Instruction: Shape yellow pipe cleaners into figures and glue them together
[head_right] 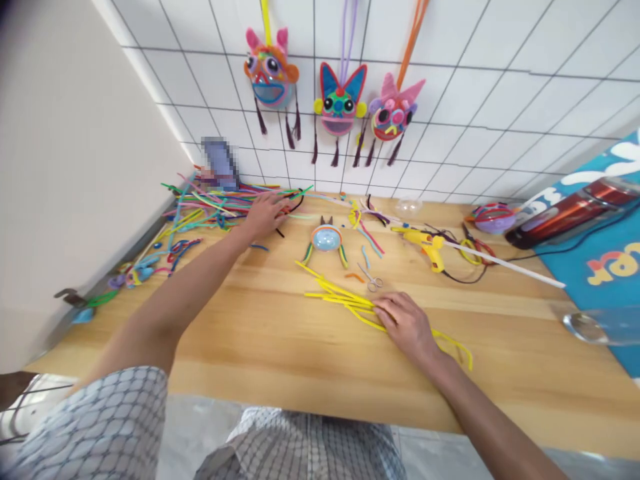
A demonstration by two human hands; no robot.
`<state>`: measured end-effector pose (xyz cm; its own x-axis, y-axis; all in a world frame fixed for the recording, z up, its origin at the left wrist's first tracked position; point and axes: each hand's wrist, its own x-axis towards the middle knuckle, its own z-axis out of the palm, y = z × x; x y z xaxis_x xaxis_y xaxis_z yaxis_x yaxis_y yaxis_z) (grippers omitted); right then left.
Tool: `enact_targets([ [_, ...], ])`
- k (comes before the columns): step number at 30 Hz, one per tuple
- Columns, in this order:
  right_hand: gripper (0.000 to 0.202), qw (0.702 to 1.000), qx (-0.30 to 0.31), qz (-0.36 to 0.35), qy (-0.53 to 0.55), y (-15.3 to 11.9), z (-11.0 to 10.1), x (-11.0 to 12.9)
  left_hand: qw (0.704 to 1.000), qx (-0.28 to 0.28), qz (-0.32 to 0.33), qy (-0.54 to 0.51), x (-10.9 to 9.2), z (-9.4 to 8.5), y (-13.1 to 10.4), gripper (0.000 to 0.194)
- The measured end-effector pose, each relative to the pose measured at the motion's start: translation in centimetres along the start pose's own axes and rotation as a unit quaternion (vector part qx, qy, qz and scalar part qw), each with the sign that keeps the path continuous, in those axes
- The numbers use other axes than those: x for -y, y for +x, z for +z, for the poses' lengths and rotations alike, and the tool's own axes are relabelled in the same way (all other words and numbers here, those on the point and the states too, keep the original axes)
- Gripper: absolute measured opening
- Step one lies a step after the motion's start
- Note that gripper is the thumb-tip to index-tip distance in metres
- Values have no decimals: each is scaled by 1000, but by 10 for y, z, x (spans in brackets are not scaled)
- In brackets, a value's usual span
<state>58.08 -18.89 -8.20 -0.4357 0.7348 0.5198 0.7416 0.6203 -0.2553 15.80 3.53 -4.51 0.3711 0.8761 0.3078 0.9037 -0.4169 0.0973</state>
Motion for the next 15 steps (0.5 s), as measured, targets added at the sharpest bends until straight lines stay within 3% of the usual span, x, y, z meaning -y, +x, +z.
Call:
enact_targets([
  [3, 22, 1000, -2, 20, 8, -2, -15, 2, 998, -50, 1, -27, -16, -18, -24, 58],
  [7, 20, 998, -9, 55, 0, -6, -42, 4, 986, -111, 27, -120, -54, -42, -71, 29],
  [11, 16, 997, -21, 75, -5, -5, -60, 4, 966, -78, 124, -212, -115, -54, -121, 25],
  [15, 18, 996, -33, 76, 19, -2, -54, 10, 962, -27, 172, -211, -174, -43, -151, 20],
])
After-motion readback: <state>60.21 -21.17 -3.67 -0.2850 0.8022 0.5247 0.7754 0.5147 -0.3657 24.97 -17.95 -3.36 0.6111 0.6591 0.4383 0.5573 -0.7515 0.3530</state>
